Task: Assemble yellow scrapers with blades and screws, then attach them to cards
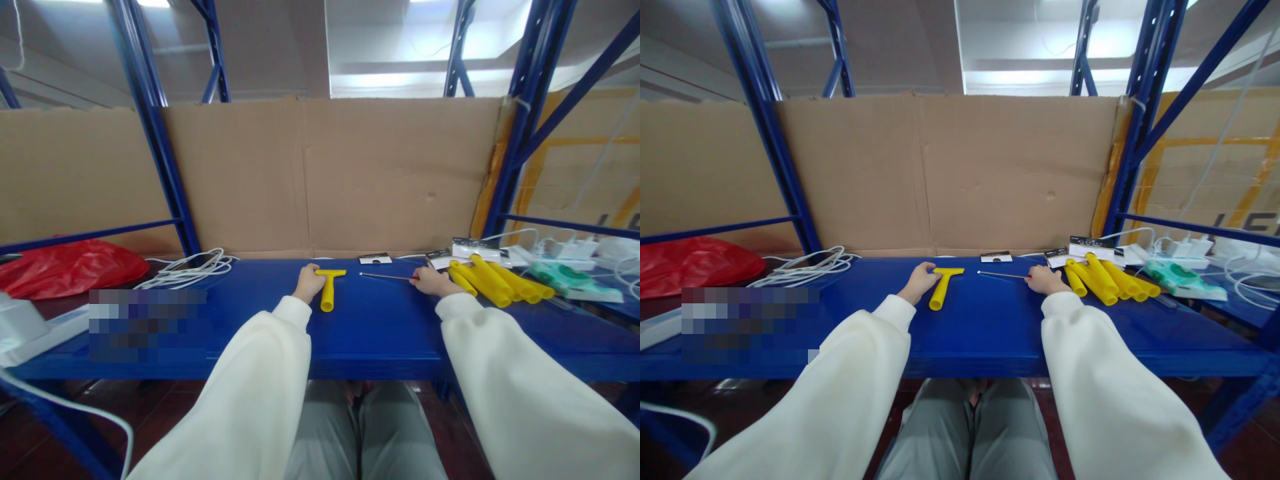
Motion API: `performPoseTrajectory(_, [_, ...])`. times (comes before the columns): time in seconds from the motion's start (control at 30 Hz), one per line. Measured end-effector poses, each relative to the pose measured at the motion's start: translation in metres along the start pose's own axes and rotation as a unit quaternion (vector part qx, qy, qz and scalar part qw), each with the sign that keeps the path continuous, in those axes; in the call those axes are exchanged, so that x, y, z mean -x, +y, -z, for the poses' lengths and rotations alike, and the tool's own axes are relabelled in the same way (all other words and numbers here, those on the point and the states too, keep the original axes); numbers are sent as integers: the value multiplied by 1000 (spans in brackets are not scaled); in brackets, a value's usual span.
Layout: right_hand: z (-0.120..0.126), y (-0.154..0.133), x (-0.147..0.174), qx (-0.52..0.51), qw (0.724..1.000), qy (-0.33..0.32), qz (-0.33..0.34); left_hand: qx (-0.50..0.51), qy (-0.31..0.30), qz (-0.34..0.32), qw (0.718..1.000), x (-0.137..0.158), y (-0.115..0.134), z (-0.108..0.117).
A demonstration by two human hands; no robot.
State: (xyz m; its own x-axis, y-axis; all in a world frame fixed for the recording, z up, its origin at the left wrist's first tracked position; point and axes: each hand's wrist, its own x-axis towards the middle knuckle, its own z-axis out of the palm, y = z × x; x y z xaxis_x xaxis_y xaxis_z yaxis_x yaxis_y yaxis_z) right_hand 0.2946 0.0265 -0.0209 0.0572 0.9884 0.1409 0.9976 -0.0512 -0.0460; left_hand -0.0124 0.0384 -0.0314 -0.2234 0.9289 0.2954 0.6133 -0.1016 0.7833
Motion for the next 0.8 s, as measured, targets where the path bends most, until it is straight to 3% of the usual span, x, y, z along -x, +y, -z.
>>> performPoseTrajectory(0.17, [-7, -3, -7, -23, 999, 19, 21, -82, 46, -89, 992, 2, 2, 8])
performPoseTrajectory(0.37, [-8, -20, -17, -17, 999, 34, 29, -95, 55, -103, 989, 6, 4, 9])
performPoseTrajectory(0.6, [-10, -18, -36, 26, 995, 95, 17, -88, 54, -112, 988, 10, 7, 9])
performPoseTrajectory(0.8, [-9, -38, -61, -34, 999, 30, -23, -68, 34, -129, 989, 17, 13, 9])
